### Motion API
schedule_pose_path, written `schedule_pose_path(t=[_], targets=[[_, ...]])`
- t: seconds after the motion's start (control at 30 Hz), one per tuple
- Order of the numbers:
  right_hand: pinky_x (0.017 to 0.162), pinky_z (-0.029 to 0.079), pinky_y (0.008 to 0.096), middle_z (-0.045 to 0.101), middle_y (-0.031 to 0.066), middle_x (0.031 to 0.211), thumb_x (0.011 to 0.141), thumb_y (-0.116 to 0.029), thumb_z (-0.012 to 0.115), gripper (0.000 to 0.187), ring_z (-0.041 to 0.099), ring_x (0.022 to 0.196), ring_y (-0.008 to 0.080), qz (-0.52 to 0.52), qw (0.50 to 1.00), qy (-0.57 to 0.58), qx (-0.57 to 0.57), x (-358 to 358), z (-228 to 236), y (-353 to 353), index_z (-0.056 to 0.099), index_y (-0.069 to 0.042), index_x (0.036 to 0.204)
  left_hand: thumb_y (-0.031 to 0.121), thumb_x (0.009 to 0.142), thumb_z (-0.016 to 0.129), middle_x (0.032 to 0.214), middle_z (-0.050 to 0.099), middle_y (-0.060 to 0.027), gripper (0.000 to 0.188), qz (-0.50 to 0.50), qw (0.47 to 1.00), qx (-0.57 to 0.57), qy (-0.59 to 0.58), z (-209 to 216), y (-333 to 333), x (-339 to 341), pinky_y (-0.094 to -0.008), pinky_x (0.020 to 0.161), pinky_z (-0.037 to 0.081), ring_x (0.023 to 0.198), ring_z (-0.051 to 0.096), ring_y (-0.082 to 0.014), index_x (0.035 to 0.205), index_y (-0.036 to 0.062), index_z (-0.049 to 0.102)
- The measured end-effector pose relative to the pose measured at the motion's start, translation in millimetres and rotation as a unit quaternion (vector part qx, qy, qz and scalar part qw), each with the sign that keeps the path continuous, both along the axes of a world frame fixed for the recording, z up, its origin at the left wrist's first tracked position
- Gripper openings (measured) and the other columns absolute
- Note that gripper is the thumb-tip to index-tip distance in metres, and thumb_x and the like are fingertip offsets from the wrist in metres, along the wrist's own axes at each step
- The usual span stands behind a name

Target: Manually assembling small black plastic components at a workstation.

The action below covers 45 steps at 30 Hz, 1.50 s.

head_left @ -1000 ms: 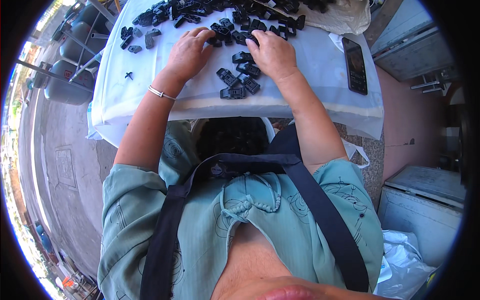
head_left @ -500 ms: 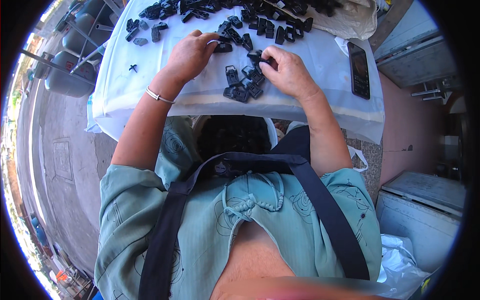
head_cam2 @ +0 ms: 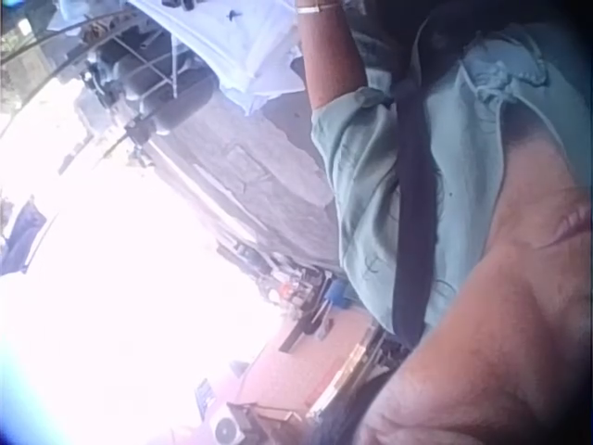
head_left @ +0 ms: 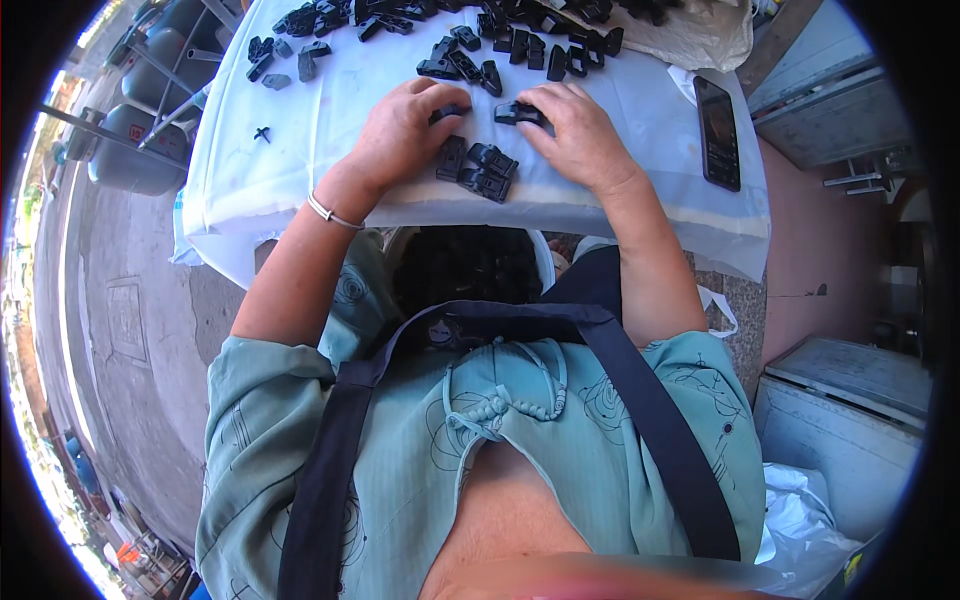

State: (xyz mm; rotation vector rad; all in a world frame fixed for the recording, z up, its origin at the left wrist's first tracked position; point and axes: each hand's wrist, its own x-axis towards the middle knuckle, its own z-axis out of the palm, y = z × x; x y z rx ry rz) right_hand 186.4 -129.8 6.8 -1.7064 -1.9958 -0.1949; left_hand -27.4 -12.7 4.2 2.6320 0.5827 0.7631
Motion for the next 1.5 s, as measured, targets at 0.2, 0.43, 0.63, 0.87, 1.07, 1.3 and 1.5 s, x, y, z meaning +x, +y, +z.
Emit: schedule_pose_path(t=[0.2,0.43,0.63,0.87,1.07,1.3,1.5], targets=[[0.080,0.052,0.0324,0.064,0.0130,0.104,0.083,-0.009,0.065,0.033,0.064,0.089,0.0276,0.074,0.966,0.243,0.040,-33.8,1.0,10.2,0.063,-0.009,0.116,0.008,0.072,0.076,0.100,0.067,-0.0106,0.074,0.007,0.985,-0.173,-0.014,1.2,-4.4,-0.2,-0.0378,0.084,0.052,0.096,0.064,-0.0283,0.136,0.0216,0.042],[0.081,0.052,0.0338,0.064,0.0110,0.108,0.085,-0.007,0.063,0.028,0.064,0.093,0.0258,0.126,0.983,0.134,0.015,-41.3,-1.9,16.5,0.068,-0.012,0.112,0.009,0.071,0.077,0.102,0.068,-0.0104,0.078,-0.025,0.988,-0.153,-0.014,0.1,3.6,-2.3,-0.0373,0.085,0.052,0.094,0.064,-0.0288,0.138,0.0195,0.039],[0.081,0.050,0.0354,0.065,0.0083,0.111,0.087,-0.019,0.060,0.026,0.062,0.098,0.0262,0.057,0.998,-0.011,0.027,-39.9,-3.7,9.4,0.068,-0.016,0.112,0.017,0.079,0.070,0.101,0.065,-0.0084,0.034,-0.016,0.987,-0.159,-0.016,17.6,12.6,-8.3,-0.0335,0.076,0.053,0.088,0.063,-0.0242,0.113,0.0123,0.065],[0.072,0.051,0.0432,0.068,0.0111,0.094,0.090,-0.031,0.058,0.023,0.064,0.084,0.0340,-0.224,0.967,0.123,0.000,10.8,14.3,28.1,0.066,-0.013,0.103,0.032,0.082,0.069,0.097,0.064,-0.0097,0.035,0.053,0.993,0.099,0.038,22.5,4.8,51.1,-0.0373,0.077,0.052,0.094,0.063,-0.0283,0.113,0.0164,0.065],[0.072,0.051,0.0420,0.064,0.0107,0.090,0.088,-0.028,0.060,0.020,0.062,0.083,0.0328,-0.217,0.974,0.060,0.024,13.4,-4.9,31.1,0.062,-0.010,0.096,0.017,0.077,0.066,0.101,0.064,-0.0097,0.027,-0.014,0.996,0.031,0.080,14.9,3.8,53.2,-0.0388,0.085,0.050,0.097,0.062,-0.0292,0.104,0.0117,0.066],[0.075,0.050,0.0394,0.061,0.0105,0.089,0.082,-0.016,0.064,0.015,0.061,0.084,0.0310,-0.095,0.993,0.066,-0.002,2.8,0.7,9.7,0.058,-0.005,0.090,-0.003,0.072,0.062,0.110,0.065,-0.0066,0.022,-0.055,0.998,0.018,0.001,7.3,9.6,9.4,-0.0357,0.092,0.047,0.100,0.060,-0.0283,0.090,0.0077,0.068],[0.073,0.051,0.0360,0.062,0.0115,0.089,0.082,-0.015,0.066,0.019,0.062,0.079,0.0286,-0.046,0.994,0.101,-0.014,-3.2,-1.1,8.9,0.058,-0.005,0.096,-0.002,0.072,0.066,0.108,0.066,-0.0037,0.019,-0.141,0.990,0.000,0.013,9.6,-2.0,2.2,-0.0356,0.094,0.046,0.106,0.057,-0.0265,0.087,0.0091,0.070]])
